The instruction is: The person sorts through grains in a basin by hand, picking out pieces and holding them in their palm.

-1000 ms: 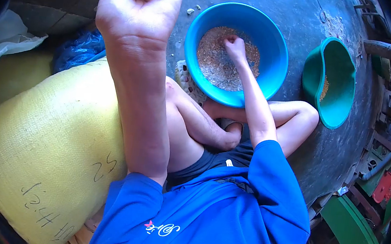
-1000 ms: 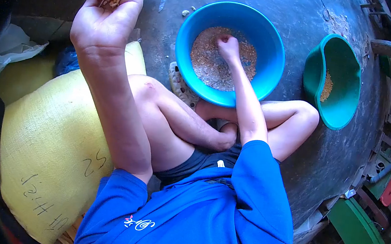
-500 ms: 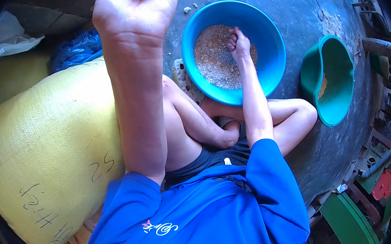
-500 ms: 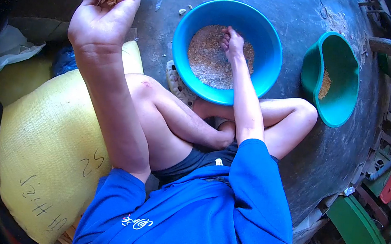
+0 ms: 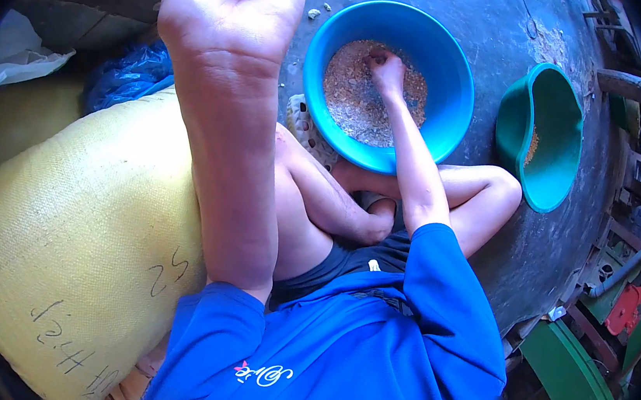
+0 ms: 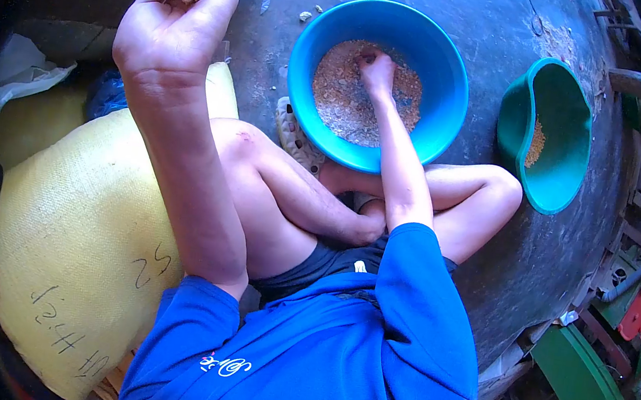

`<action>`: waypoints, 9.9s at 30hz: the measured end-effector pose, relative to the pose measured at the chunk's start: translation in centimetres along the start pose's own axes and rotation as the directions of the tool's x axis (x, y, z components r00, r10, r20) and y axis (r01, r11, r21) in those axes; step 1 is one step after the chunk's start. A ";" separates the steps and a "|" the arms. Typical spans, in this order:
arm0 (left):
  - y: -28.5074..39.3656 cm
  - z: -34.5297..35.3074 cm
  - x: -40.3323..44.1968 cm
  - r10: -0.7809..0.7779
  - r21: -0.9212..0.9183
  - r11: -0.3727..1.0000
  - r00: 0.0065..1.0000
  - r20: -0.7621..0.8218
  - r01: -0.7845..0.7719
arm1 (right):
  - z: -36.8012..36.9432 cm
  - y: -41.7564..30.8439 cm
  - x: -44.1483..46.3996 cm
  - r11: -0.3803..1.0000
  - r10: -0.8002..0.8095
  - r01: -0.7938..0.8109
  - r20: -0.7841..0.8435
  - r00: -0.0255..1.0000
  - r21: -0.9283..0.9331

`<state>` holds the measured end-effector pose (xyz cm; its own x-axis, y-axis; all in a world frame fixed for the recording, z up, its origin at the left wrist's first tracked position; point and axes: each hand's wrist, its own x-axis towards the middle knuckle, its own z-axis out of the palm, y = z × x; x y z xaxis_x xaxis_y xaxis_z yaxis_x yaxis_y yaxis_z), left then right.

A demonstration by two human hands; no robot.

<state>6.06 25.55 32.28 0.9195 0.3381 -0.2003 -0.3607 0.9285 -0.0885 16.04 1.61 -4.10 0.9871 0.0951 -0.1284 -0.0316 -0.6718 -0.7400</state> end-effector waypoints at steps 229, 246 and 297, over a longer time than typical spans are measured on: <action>0.2 0.1 0.2 -0.023 0.004 1.000 1.000 -0.017 0.023 | -6.7 -2.8 -11.6 0.955 -0.180 0.295 0.736 0.652 -0.028; -0.2 -0.1 0.2 -0.021 0.019 1.000 1.000 -0.012 0.021 | -5.8 -2.4 -10.9 0.931 -0.208 0.363 0.767 0.607 -0.035; -21.1 -9.8 -14.7 -0.350 0.891 0.330 0.837 0.422 -0.311 | -19.3 -12.7 -21.8 -0.548 0.259 -0.082 0.262 0.930 0.833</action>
<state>-1.38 -0.55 27.56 0.9612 0.0228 0.2748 -0.2661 0.3385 0.9026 -2.10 -6.08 20.82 0.8684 0.1067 -0.4842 -0.1939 0.9719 -0.1337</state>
